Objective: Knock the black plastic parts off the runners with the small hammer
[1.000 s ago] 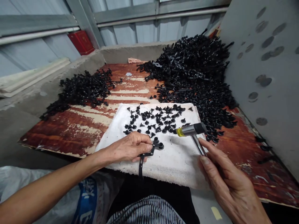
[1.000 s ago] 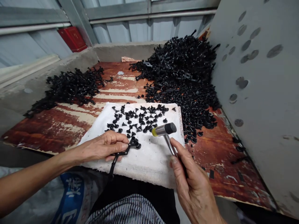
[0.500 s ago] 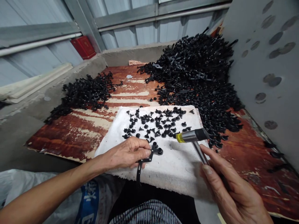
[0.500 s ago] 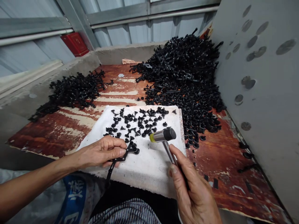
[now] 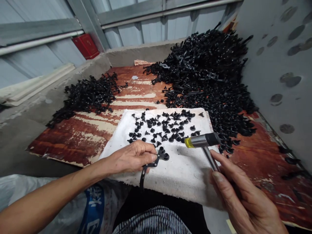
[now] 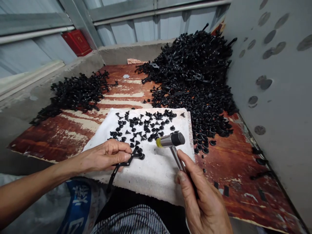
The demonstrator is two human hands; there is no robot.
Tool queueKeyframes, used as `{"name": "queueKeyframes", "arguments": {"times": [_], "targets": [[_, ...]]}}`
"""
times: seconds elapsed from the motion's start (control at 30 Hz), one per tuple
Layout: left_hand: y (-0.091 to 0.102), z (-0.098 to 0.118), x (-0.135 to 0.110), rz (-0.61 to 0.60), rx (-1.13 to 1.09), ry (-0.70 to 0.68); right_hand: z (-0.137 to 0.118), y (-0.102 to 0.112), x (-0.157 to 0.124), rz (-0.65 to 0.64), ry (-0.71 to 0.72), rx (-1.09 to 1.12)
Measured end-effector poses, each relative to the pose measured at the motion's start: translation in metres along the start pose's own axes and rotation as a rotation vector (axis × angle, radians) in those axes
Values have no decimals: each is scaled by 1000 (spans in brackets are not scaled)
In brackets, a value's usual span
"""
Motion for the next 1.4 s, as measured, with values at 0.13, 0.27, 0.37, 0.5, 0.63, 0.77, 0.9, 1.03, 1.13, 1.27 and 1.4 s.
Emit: {"name": "queueKeyframes", "arguments": {"times": [0.13, 0.27, 0.37, 0.5, 0.63, 0.77, 0.9, 1.03, 1.13, 1.27, 1.4], "targets": [[3, 2, 2, -18, 8, -16, -1, -1, 1, -7, 14, -12], [5, 5, 5, -68, 64, -44, 1, -1, 0, 13, 14, -29], [8, 10, 7, -71, 127, -69, 2, -1, -2, 1, 25, -42], [8, 17, 10, -112, 168, -90, -2, -4, 0, -39, 82, -33], [8, 18, 13, -142, 178, -87, -22, -16, 8, -145, 188, 14], [10, 12, 16, -143, 171, -94, -49, -21, 19, -171, 244, 60], [11, 8, 19, -150, 189, -121, -59, -24, 21, -175, 317, 31], [11, 11, 18, -137, 193, -164, -55, -33, 15, -288, 356, -63], [11, 13, 16, -137, 202, -165, -60, -24, 16, -202, 337, -72], [10, 11, 16, -132, 192, -166, -63, -24, 14, -196, 332, -111], [8, 7, 18, -133, 151, -164, -61, -30, 11, -279, 353, -89]]}}
Point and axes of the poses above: each hand's wrist, its own x-axis towards the middle knuckle, its own y-axis out of the back of the hand, z = x × y, the point moved 7 cm from there along x, towards the middle knuckle, and after that the axes turned 15 degrees about z, right-handed, at the moved point
